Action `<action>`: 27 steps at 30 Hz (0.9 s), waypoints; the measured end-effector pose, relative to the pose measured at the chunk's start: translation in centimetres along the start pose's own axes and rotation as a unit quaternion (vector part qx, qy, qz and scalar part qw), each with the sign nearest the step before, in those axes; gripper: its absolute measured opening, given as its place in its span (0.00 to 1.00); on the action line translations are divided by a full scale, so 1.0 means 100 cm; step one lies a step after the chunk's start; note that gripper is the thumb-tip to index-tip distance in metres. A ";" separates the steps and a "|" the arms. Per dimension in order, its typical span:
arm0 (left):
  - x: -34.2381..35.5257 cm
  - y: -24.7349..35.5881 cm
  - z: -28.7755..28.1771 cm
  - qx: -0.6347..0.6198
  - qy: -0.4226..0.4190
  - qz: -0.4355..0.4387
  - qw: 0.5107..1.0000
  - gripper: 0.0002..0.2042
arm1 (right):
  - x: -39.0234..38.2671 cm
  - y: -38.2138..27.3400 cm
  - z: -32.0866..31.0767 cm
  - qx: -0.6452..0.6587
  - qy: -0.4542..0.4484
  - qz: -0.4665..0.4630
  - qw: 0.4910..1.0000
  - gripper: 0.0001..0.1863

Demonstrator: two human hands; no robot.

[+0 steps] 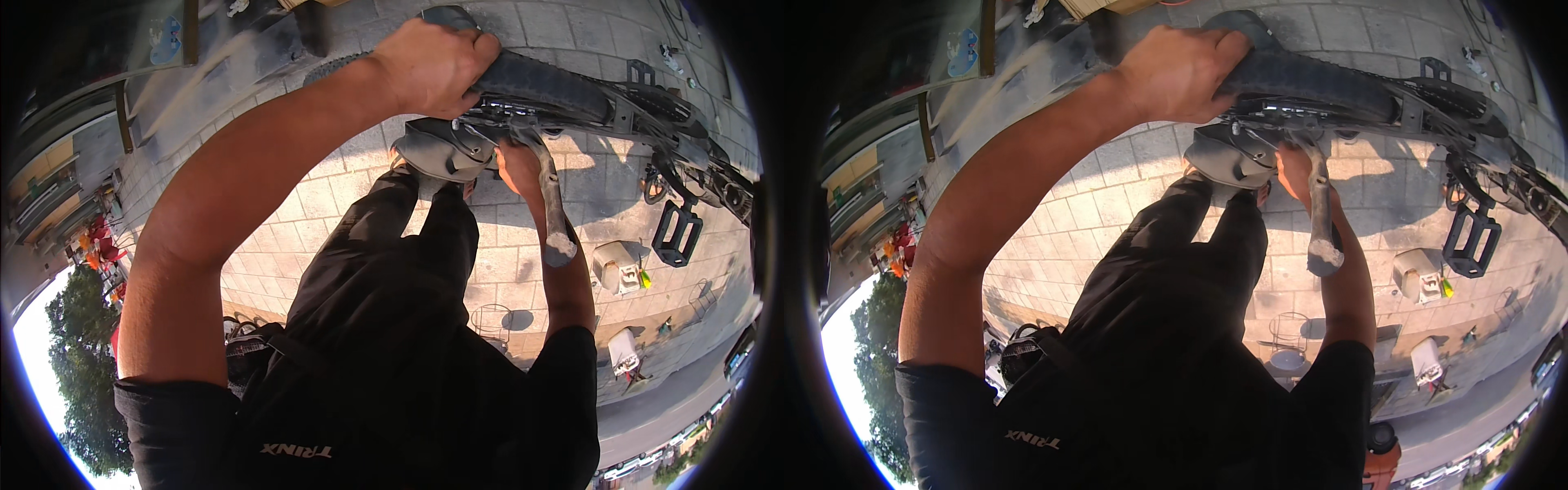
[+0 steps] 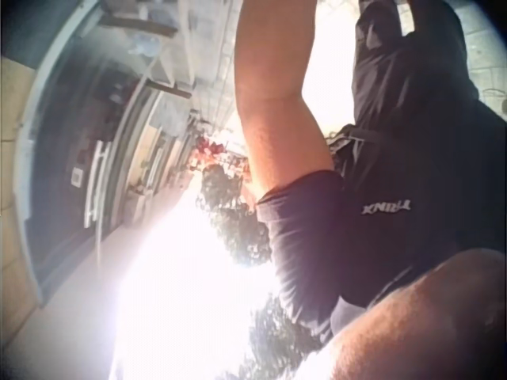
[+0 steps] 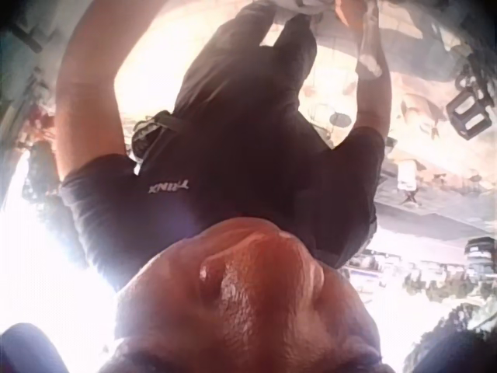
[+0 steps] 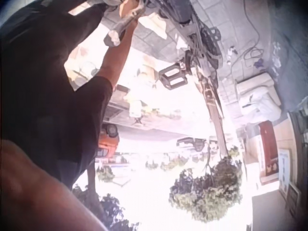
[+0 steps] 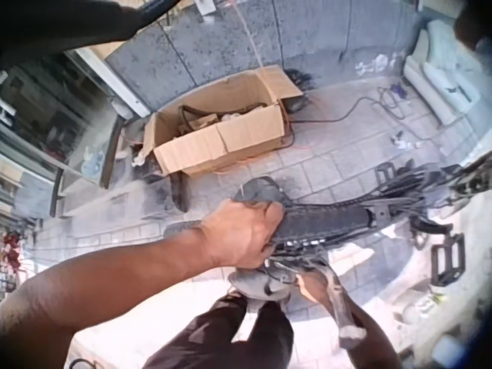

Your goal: The person works on a bicycle's rear wheel and drivetrain, rotating the tire and adjusting components by hand. They then use a wrench to tighten a bolt on the rear wheel hub.

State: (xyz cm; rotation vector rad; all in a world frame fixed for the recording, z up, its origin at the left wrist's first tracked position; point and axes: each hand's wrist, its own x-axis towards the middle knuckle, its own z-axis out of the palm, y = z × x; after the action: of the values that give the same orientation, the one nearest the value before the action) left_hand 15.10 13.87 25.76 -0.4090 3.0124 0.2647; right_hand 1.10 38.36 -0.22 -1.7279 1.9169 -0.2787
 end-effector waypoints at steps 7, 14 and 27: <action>0.000 0.001 -0.002 0.006 -0.012 -0.003 1.000 0.23 | -0.006 -0.004 -0.007 -0.038 0.062 -0.049 0.996 0.07; -0.002 0.000 -0.001 0.002 0.003 0.001 1.000 0.24 | 0.002 -0.028 -0.030 -0.056 0.024 -0.050 0.997 0.08; 0.000 -0.002 0.000 -0.006 0.003 0.011 1.000 0.25 | 0.012 -0.027 -0.013 -0.071 -0.040 -0.002 0.997 0.08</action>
State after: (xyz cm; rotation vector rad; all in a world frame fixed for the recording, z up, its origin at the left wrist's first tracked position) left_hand 15.11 13.68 25.75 -0.3778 3.0234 0.2837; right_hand 2.74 36.52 1.88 -1.8059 1.9152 -0.0737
